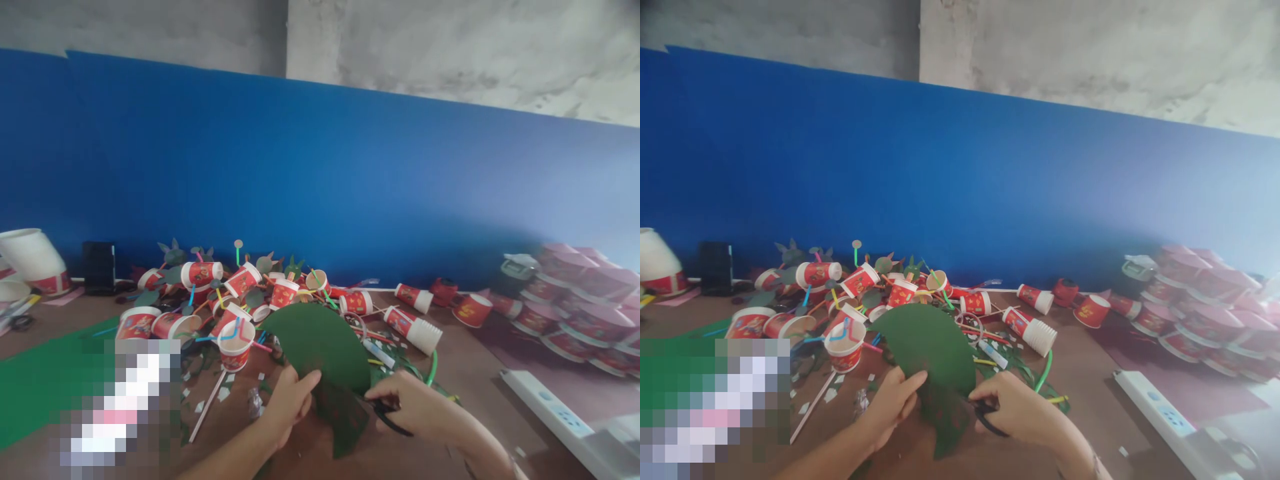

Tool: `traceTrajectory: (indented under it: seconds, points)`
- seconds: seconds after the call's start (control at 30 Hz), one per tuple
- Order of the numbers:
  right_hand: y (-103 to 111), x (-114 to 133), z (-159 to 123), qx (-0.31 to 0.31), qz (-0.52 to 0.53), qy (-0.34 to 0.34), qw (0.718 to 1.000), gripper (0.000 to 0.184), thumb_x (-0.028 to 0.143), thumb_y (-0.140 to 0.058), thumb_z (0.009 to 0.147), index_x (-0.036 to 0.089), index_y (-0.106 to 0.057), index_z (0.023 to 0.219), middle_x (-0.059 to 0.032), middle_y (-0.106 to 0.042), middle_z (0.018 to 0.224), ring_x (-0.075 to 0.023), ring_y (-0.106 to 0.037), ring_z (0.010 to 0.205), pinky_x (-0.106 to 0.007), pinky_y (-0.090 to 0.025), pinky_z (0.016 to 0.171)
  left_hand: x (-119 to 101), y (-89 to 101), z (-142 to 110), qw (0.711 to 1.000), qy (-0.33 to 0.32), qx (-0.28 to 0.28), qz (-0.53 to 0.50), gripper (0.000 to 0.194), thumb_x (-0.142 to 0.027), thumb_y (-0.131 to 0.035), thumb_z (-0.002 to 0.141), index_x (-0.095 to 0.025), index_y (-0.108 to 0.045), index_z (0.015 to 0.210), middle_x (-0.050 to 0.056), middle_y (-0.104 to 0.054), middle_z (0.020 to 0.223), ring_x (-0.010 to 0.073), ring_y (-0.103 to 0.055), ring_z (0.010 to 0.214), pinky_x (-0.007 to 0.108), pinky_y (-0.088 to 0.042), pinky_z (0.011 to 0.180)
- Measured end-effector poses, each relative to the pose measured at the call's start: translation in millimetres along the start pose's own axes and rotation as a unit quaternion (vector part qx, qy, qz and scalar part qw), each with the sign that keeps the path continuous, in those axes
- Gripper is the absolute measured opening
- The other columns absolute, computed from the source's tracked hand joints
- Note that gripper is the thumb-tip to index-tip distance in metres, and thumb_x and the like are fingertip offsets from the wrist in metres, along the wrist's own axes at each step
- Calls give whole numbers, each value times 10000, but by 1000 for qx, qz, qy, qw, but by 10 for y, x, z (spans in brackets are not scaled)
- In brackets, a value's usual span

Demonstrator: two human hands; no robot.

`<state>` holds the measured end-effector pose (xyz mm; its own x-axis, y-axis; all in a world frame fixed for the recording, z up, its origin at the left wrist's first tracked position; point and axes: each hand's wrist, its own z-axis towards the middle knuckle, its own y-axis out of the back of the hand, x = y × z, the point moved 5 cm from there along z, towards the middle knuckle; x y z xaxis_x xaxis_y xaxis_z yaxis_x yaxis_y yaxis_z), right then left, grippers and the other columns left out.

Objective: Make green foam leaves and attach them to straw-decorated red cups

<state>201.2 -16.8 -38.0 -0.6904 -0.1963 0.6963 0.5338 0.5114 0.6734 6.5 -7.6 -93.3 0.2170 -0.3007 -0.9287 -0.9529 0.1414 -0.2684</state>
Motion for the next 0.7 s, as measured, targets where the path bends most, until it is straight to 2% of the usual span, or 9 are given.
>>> traceTrajectory:
  seconds: [0.07, 0.13, 0.27, 0.4, 0.5, 0.57, 0.63, 0.7]
  points:
    - [8, -27, 18, 2, 17, -13, 1000, 49, 133, -620, 611, 159, -606, 571, 72, -363, 469, -56, -299, 479, -185, -207, 425, 14, 15, 22, 999, -3, 15, -35, 211, -295, -597, 640, -176, -514, 793, -92, -416, 478, 54, -359, 362, 157, -193, 320]
    - [1, -77, 25, 21, 51, -36, 998, 12, 159, -636, 626, 157, -639, 615, 68, -406, 465, -55, -340, 456, -176, -233, 414, 22, 23, 45, 997, -7, 37, -70, 243, -220, -552, 573, -184, -509, 809, -68, -478, 548, 75, -437, 425, 152, -250, 325]
    - [-2, -149, 22, 42, 121, -48, 991, 111, 239, -676, 660, 157, -704, 729, 51, -488, 464, -61, -400, 426, -168, -283, 409, 7, 15, 41, 998, -7, 65, -26, 241, -196, -518, 554, -179, -524, 794, -61, -471, 539, 85, -407, 414, 170, -237, 318]
    - [-2, -186, 23, 52, 166, -45, 984, 186, 294, -714, 656, 149, -726, 771, 35, -529, 479, -65, -421, 423, -163, -318, 414, -117, -15, -37, 996, -63, 66, -6, 155, -308, -582, 666, -168, -562, 730, -38, -493, 580, 102, -454, 532, 193, -340, 469]
    - [-57, -191, 42, 74, 184, -34, 980, 218, 305, -730, 645, 143, -733, 791, 25, -553, 494, -64, -438, 427, -153, -329, 410, -167, 16, -58, 995, -96, 13, 14, 330, -476, -614, 711, -158, -566, 638, -35, -482, 549, 100, -423, 545, 207, -332, 537]
    - [-115, -181, 74, 75, 198, -26, 977, 219, 282, -724, 643, 145, -735, 815, 19, -577, 521, -68, -458, 436, -154, -353, 419, -143, 27, -40, 996, -91, -4, 14, 417, -556, -655, 662, -153, -560, 609, -36, -475, 540, 96, -399, 533, 209, -306, 524]
    - [-173, -146, 119, 56, 215, -18, 975, 192, 234, -692, 649, 154, -734, 818, 9, -611, 570, -87, -502, 476, -168, -398, 454, -95, 15, -16, 997, -76, 7, 3, 465, -600, -677, 621, -150, -561, 617, -39, -467, 535, 89, -381, 516, 208, -280, 504]
    - [-224, -70, 166, 30, 238, -5, 971, 202, 179, -635, 658, 169, -734, 833, -8, -663, 651, -131, -581, 582, -211, -469, 560, -44, 1, -3, 998, -53, 20, -7, 489, -618, -690, 594, -153, -541, 618, -59, -422, 509, 71, -326, 471, 205, -223, 465]
